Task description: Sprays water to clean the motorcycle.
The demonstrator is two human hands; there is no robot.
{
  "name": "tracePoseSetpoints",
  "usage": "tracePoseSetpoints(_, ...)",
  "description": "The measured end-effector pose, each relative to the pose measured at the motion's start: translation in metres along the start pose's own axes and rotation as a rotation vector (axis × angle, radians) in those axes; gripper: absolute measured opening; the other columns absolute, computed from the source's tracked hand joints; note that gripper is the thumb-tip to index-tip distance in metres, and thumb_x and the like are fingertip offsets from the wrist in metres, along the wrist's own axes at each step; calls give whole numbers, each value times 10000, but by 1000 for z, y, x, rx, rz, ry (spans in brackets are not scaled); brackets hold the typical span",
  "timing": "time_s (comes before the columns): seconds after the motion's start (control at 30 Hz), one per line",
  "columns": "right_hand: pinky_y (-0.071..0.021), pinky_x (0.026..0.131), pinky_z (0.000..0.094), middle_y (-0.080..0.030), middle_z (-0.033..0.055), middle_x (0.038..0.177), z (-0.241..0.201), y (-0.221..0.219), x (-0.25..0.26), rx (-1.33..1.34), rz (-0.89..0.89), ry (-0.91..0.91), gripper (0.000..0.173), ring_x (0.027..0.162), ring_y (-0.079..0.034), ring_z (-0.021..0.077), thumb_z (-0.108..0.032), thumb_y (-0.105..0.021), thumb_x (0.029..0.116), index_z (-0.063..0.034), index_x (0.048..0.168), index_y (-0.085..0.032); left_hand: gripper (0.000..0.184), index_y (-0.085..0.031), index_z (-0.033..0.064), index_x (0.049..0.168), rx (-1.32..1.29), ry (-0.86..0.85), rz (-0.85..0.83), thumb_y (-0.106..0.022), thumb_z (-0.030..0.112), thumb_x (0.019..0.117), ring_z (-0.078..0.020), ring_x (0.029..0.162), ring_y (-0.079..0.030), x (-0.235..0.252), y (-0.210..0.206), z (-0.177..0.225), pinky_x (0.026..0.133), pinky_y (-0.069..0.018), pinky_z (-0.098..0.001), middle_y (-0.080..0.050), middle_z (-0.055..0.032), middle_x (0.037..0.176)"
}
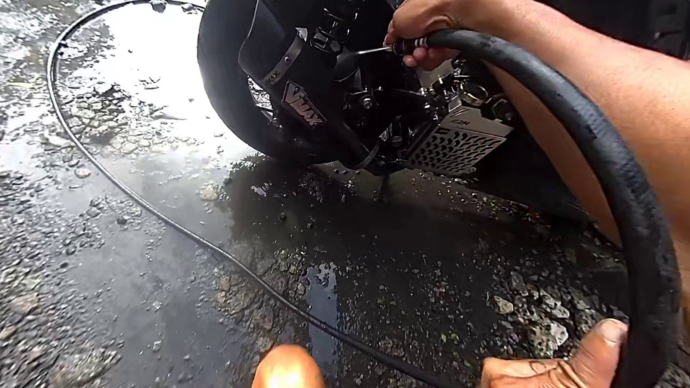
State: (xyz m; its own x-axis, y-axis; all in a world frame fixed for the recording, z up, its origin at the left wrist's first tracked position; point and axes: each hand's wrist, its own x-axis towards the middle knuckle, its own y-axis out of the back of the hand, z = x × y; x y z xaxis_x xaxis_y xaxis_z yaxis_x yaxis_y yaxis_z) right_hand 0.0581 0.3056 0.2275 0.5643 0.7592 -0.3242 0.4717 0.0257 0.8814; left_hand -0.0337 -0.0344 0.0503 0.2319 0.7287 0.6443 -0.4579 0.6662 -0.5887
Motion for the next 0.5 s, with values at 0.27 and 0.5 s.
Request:
tracePoseSetpoints(0.27, -388, 399, 226, -521, -7, 619, 4, -13, 2, 3, 6, -20, 74, 420, -453, 87, -155, -561, 940, -118, 903, -614, 458, -549, -215, 1289, 39, -61, 15, -489, 190, 1085, -2, 637, -577, -8, 2, -12, 712, -519, -149, -645, -120, 702)
tracePoseSetpoints(0.5, -395, 415, 249, -536, 1, 612, 7, -20, 5, -49, 43, 1, 96, 427, -461, 98, -170, -570, 938, -116, 878, -622, 480, -543, -210, 1298, 39, -76, 14, -478, 219, 1091, -17, 603, -571, -10, 3, -22, 676, -524, -163, -626, -113, 667)
